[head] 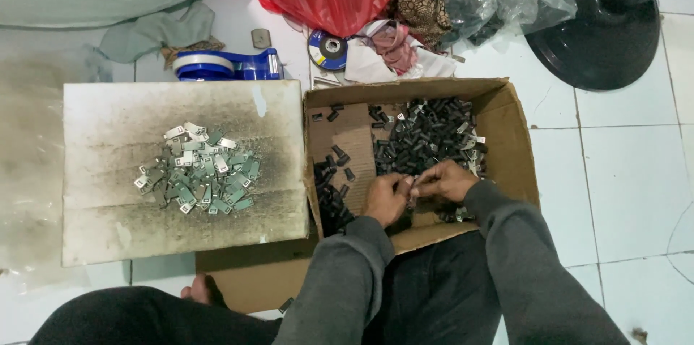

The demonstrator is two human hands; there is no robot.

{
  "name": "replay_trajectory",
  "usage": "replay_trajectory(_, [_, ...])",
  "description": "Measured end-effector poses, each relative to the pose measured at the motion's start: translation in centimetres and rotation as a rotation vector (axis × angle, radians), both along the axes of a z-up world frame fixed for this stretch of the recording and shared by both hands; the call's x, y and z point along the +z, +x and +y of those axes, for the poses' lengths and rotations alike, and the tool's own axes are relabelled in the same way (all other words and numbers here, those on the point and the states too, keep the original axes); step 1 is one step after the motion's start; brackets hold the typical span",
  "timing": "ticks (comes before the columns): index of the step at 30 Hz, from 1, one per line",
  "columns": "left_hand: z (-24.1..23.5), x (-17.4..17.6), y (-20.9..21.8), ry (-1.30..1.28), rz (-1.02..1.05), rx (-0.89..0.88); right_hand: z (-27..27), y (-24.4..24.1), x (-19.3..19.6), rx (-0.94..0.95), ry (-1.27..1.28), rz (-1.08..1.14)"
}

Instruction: The person sits cross-legged on the floor and sorts small electronic components from a cardboard box onto a white board. They repeatedly pick up handfuls of parts, separate them by type, and place the sorted pieces onto the board.

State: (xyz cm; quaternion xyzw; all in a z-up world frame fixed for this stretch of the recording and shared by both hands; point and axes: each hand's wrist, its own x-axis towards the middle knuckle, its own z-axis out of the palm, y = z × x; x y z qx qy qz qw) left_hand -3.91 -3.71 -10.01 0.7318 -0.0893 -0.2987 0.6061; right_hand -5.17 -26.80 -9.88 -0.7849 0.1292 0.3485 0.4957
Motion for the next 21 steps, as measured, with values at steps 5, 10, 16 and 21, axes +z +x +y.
replay_trajectory(5, [0.6, 0.2, 0.5, 0.092, 0.0, -0.023, -0.4, -0.3, 2.4, -0.486, 0.233, 0.012])
replay_trajectory(10, [1.7, 4.2, 1.0, 0.085, 0.121, -0.073, -2.4, 0.2, 0.9, -0.732, 0.475, 0.008])
replay_trajectory(16, [1.2, 2.1, 0.6, 0.03, 0.15, -0.017, -1.3, 0.2, 4.6, -0.768, 0.904, 0.027])
replay_trajectory(21, [-0.1, -1.1, 0.3, 0.043, 0.177, 0.042, -1.7, 0.6, 2.4, -0.779, 0.533, -0.062])
